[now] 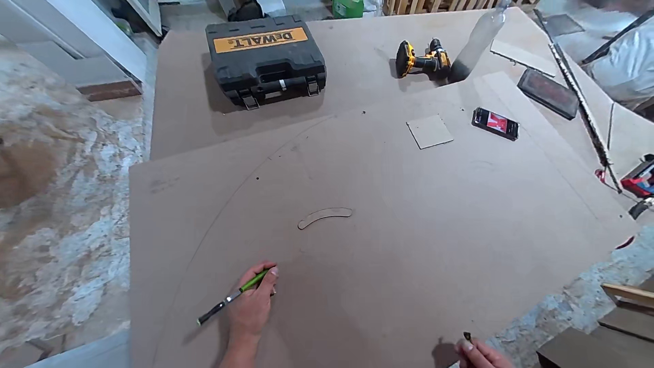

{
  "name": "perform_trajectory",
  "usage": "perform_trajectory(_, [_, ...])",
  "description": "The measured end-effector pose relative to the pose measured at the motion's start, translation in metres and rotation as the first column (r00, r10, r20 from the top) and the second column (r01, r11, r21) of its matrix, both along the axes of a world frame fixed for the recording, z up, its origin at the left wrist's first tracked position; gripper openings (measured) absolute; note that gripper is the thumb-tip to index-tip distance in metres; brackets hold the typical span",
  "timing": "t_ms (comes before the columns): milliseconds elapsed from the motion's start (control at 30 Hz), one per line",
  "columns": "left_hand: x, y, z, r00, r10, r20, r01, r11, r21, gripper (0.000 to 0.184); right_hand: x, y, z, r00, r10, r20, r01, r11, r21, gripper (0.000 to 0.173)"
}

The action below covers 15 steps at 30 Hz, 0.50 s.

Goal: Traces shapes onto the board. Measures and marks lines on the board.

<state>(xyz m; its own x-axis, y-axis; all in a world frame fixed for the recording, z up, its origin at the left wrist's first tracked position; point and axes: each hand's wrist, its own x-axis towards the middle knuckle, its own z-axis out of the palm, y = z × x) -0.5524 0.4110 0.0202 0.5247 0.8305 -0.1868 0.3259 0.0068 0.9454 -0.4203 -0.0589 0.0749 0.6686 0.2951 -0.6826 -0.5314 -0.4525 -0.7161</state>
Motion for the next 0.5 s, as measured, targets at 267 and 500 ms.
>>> perform_trajectory(267, [0.059,-0.086,-0.009,0.999,0.018,0.028,-0.023,0.978,0.205,0.031,0.214,0.176,-0.021,0.898,0.422,0.121,-0.439,0.877,0.198,0.031])
perform_trajectory(500, [0.124,-0.118,-0.020,0.974,0.195,0.118,-0.220,0.939,0.264,0.013,0.296,0.433,-0.070,0.800,0.371,0.471,-0.598,0.549,0.584,0.027])
